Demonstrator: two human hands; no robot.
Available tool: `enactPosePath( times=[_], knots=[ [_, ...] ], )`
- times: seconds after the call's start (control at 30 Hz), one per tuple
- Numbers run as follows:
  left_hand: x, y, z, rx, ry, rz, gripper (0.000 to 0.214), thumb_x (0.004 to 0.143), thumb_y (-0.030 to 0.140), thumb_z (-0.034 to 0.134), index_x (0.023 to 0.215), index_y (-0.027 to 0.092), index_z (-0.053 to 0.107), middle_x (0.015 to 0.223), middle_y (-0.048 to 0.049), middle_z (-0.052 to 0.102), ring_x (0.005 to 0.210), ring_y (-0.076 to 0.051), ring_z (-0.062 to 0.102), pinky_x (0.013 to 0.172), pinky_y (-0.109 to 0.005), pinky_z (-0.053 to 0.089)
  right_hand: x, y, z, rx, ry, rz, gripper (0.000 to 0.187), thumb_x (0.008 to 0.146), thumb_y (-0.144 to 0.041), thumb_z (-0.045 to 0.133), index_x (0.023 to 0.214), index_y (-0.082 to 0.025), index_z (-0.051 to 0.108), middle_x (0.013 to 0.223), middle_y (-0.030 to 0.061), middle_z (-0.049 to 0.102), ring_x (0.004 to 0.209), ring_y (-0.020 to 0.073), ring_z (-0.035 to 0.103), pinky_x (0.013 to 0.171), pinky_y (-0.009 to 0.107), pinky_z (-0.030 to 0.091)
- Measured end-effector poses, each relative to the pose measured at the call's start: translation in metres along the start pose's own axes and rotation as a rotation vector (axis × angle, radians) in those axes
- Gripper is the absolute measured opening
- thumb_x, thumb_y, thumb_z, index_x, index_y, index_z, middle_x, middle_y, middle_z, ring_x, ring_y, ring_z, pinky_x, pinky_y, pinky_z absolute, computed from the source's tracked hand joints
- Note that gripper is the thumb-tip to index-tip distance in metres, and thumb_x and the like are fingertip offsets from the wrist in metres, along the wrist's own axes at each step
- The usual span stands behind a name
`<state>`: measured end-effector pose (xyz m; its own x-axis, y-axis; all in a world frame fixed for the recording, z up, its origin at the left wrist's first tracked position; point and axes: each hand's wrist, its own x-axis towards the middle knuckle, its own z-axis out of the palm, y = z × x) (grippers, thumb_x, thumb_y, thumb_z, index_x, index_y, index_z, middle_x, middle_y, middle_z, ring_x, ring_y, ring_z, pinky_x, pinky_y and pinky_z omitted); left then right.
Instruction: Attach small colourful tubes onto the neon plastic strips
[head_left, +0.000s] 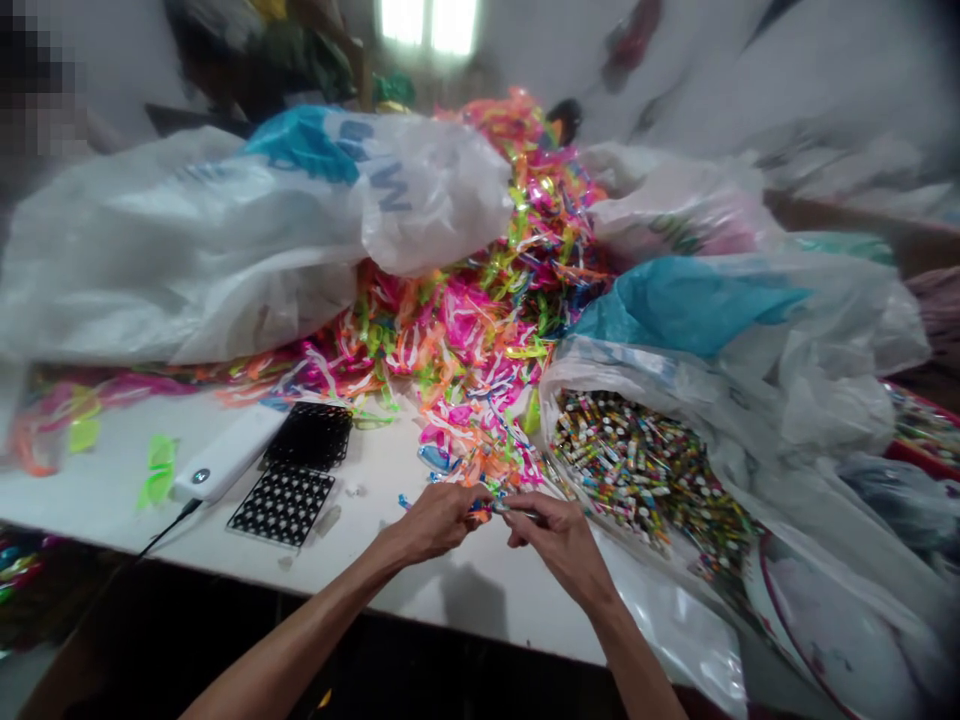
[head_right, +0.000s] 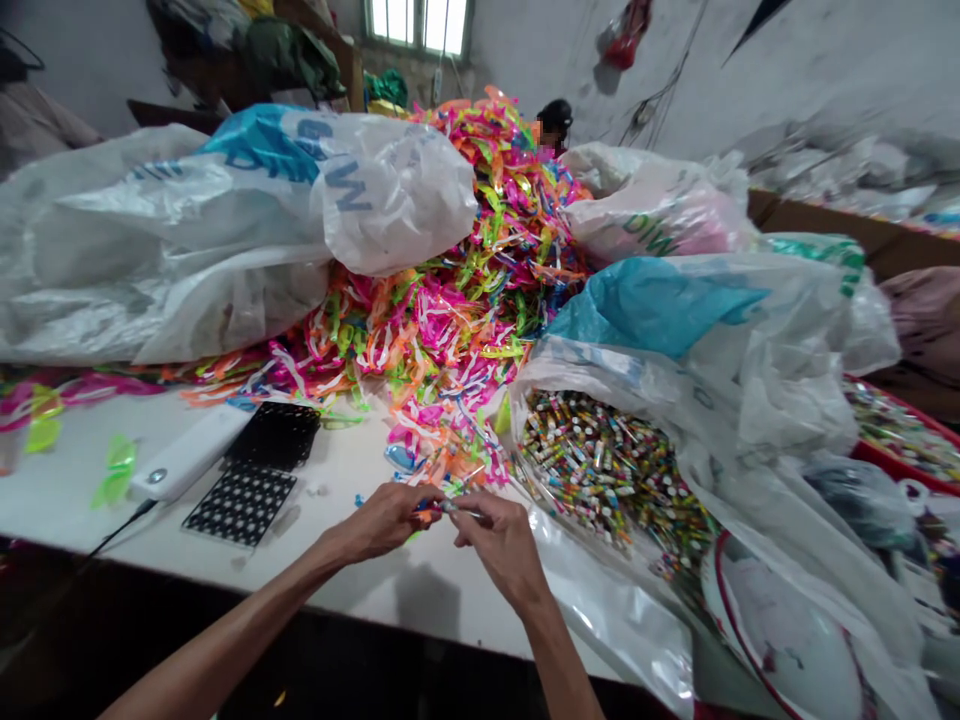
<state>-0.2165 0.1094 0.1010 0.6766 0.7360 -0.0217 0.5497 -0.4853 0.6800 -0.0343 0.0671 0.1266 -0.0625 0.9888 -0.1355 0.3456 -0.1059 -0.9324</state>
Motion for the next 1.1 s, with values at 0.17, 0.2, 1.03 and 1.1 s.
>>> enactPosePath(
  times=[0.17, 0.2, 1.03, 1.1],
  knots=[
    [0.002, -0.005, 0.003, 0.085, 0.016, 0.043, 0.025, 0.078, 0.015, 0.046, 0.098, 0.022, 0.058, 0.080, -0.0020, 0.065, 0.072, -0.017, 0.058, 0.059, -0.022, 0.036, -0.001, 0.003, 0.005, 0.036, 0.005, 0.009, 0.022, 0.072, -0.031, 0.062, 0.086, -0.015, 0.068, 0.056, 0.0009, 0.062, 0.051, 0.0131, 0.059, 0.051, 0.023, 0.047],
    [0.004, -0.006, 0.004, 0.109, 0.030, 0.042, 0.028, 0.076, 0.012, 0.045, 0.099, 0.022, 0.058, 0.083, -0.0024, 0.065, 0.074, -0.018, 0.058, 0.061, -0.023, 0.036, 0.001, 0.006, 0.008, 0.075, 0.037, 0.006, 0.022, 0.071, -0.031, 0.062, 0.086, -0.015, 0.068, 0.056, 0.0007, 0.062, 0.052, 0.0131, 0.059, 0.052, 0.024, 0.048],
    [0.014, -0.006, 0.003, -0.891, -0.056, -0.157, 0.030, 0.077, 0.044, 0.050, 0.077, 0.014, 0.048, 0.061, 0.0039, 0.043, 0.054, -0.008, 0.041, 0.052, -0.020, 0.033, 0.034, 0.043, -0.055, -0.550, 0.205, -0.003, 0.021, 0.082, -0.036, 0.045, 0.085, -0.017, 0.054, 0.074, 0.0042, 0.060, 0.069, 0.0171, 0.055, 0.063, 0.028, 0.041],
    [0.014, -0.003, 0.003, -0.878, -0.103, -0.163, 0.035, 0.071, 0.046, 0.059, 0.081, 0.014, 0.050, 0.058, 0.0058, 0.041, 0.048, -0.007, 0.038, 0.045, -0.018, 0.028, 0.026, 0.023, -0.037, -0.134, 0.069, -0.013, 0.027, 0.080, -0.040, 0.050, 0.088, -0.016, 0.056, 0.069, 0.0019, 0.059, 0.061, 0.0136, 0.053, 0.058, 0.025, 0.041]
  ],
)
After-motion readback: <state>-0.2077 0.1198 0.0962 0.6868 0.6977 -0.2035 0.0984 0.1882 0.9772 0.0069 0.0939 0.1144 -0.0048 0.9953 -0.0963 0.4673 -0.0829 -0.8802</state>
